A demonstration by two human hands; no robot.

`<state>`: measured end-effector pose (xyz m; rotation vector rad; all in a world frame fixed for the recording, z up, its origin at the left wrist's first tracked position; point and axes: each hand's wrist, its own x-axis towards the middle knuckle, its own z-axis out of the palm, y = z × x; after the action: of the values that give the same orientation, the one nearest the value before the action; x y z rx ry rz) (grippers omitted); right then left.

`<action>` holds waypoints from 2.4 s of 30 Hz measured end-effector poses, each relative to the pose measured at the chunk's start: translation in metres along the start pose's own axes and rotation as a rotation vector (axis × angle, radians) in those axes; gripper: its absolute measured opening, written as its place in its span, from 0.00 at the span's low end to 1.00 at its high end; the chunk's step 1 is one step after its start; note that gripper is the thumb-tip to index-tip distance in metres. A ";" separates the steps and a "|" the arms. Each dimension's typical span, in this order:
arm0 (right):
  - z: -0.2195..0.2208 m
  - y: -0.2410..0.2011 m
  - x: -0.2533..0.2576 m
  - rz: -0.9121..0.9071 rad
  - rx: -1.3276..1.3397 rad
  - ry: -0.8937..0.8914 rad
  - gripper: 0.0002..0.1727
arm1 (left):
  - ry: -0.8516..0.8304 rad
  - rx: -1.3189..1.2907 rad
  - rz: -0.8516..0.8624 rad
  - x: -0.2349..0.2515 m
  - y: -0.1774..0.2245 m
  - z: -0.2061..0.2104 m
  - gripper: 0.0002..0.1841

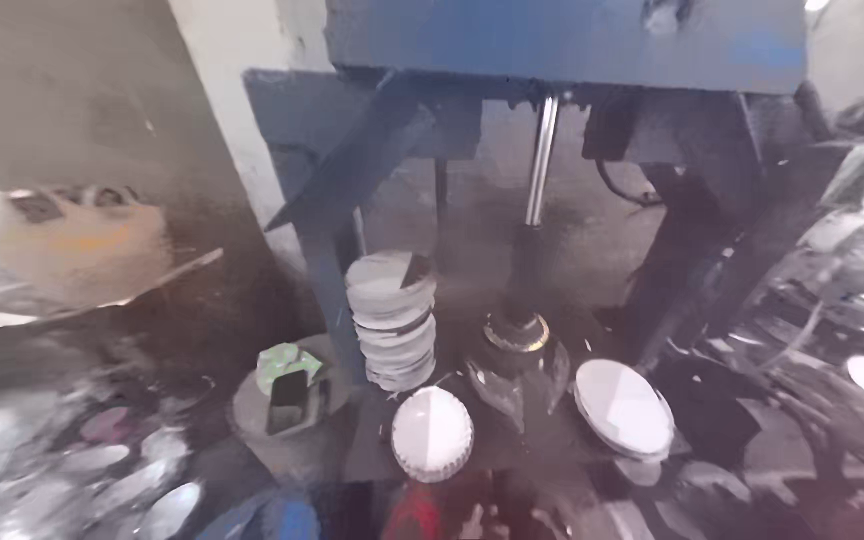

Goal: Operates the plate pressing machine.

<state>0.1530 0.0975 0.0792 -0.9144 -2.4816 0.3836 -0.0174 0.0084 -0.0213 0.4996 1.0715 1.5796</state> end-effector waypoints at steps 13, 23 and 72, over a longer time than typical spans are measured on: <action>0.013 0.098 -0.116 0.445 0.215 -0.005 0.32 | -0.203 0.607 -0.269 -0.035 -0.003 0.039 0.21; -0.022 0.051 -0.104 0.233 0.619 0.165 0.21 | -0.085 0.596 0.185 -0.070 0.020 0.071 0.13; -0.013 0.040 -0.112 0.322 0.854 0.203 0.20 | 0.114 0.130 0.148 -0.081 0.008 0.069 0.17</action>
<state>0.2562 0.0536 0.0371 -0.8939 -1.6974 1.2580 0.0570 -0.0411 0.0375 0.5937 1.2543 1.6914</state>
